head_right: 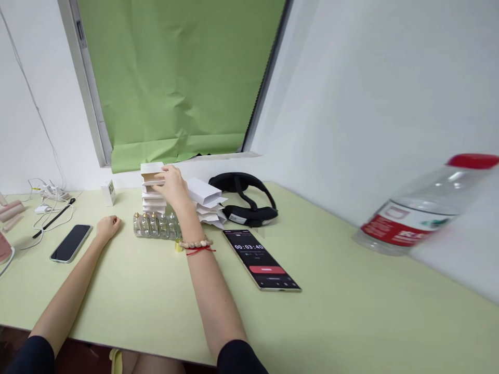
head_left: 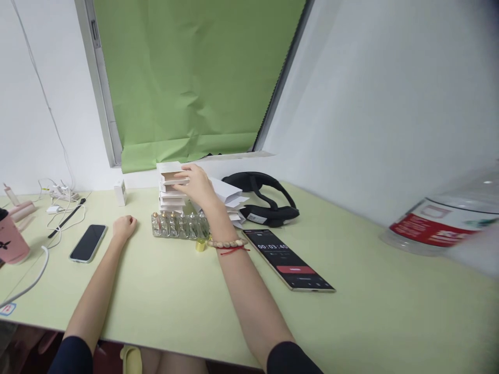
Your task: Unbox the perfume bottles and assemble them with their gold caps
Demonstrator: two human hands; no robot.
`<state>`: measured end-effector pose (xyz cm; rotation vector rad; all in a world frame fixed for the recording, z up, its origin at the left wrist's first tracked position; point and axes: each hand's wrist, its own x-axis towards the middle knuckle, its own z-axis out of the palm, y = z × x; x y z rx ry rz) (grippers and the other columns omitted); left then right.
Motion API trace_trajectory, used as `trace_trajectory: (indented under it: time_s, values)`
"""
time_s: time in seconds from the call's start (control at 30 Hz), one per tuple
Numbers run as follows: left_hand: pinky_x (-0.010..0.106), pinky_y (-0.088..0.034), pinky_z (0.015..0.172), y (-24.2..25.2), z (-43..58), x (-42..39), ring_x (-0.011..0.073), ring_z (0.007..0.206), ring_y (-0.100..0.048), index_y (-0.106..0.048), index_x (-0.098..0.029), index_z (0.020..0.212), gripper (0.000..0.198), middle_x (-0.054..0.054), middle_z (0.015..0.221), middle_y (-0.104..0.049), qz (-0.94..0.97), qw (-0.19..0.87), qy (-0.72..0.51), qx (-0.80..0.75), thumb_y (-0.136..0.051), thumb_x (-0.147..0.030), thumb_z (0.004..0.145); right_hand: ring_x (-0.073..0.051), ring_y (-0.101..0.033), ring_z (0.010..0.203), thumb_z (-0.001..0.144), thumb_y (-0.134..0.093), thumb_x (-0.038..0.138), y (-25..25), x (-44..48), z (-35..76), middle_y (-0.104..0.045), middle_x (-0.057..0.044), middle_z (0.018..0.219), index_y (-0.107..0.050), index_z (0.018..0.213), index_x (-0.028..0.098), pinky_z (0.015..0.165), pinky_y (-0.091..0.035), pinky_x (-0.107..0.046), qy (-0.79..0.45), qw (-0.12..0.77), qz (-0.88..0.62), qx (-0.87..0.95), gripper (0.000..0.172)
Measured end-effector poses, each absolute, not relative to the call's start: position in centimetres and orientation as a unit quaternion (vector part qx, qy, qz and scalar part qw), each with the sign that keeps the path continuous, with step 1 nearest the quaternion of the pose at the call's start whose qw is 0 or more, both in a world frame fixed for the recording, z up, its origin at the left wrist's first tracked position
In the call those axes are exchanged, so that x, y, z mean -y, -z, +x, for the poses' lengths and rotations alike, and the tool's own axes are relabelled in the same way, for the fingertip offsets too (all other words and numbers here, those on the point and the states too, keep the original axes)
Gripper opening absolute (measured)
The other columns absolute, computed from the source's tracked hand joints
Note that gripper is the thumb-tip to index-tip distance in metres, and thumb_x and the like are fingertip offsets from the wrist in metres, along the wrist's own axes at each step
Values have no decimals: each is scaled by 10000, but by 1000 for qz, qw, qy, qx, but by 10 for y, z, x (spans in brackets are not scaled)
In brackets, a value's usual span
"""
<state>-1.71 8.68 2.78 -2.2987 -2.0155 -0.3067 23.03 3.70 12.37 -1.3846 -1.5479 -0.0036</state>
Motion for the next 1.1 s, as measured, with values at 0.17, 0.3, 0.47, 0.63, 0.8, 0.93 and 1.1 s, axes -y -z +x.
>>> trace_trajectory:
  time_s: [0.17, 0.3, 0.47, 0.63, 0.8, 0.93, 1.1]
  values:
    - [290, -437, 738, -28, -17, -87, 233, 935, -669, -722, -186, 940, 397, 117, 995, -732, -748, 36, 103, 655, -350, -326, 939, -292, -538, 1186, 724, -732, 209, -126, -32, 228, -588, -106, 1226, -730, 828, 213, 935, -487, -436, -6, 515, -575, 636, 104]
    - [286, -431, 731, -28, -18, -86, 227, 915, -670, -722, -191, 934, 393, 110, 983, -733, -749, 39, 106, 653, -351, -322, 939, -290, -532, 1205, 717, -753, 249, -127, -29, 227, -578, -101, 1237, -734, 828, 217, 965, -477, -446, -20, 512, -555, 655, 117]
    - [285, -415, 702, -27, -18, -87, 225, 881, -667, -715, -191, 884, 370, 103, 942, -734, -747, 44, 116, 653, -376, -329, 936, -296, -558, 1175, 701, -761, 247, -138, -20, 230, -593, -112, 1206, -737, 847, 212, 950, -499, -461, -10, 540, -551, 636, 152]
    - [296, -409, 703, -24, -19, -88, 229, 932, -641, -684, -181, 947, 346, 100, 918, -721, -734, 60, 159, 658, -359, -301, 944, -229, -648, 967, 794, -651, 292, -166, 7, 234, -682, -63, 993, -733, 835, 226, 944, -511, -459, 28, 642, -502, 579, 113]
    - [293, -416, 703, -21, -22, -90, 230, 952, -587, -645, -184, 827, 269, 84, 743, -667, -711, 98, 294, 632, -401, -259, 913, -183, -667, 802, 791, -603, 279, -183, 30, 239, -713, -49, 912, -722, 835, 202, 801, -570, -395, 16, 705, -484, 519, 147]
    - [336, -428, 853, -21, -23, -91, 247, 1017, -555, -630, -182, 844, 231, 105, 847, -680, -708, 101, 309, 627, -411, -235, 897, -147, -645, 736, 777, -581, 241, -189, 43, 248, -714, -33, 925, -706, 865, 208, 640, -576, -318, 17, 762, -469, 447, 156]
    - [421, -313, 1059, -23, -19, -87, 292, 1404, -321, -581, -183, 1171, 330, 138, 1326, -559, -705, 107, 278, 644, -418, -266, 897, -86, -559, 589, 734, -576, 166, -191, 46, 262, -652, -5, 771, -681, 861, 164, 460, -477, -197, -32, 816, -460, 349, 165]
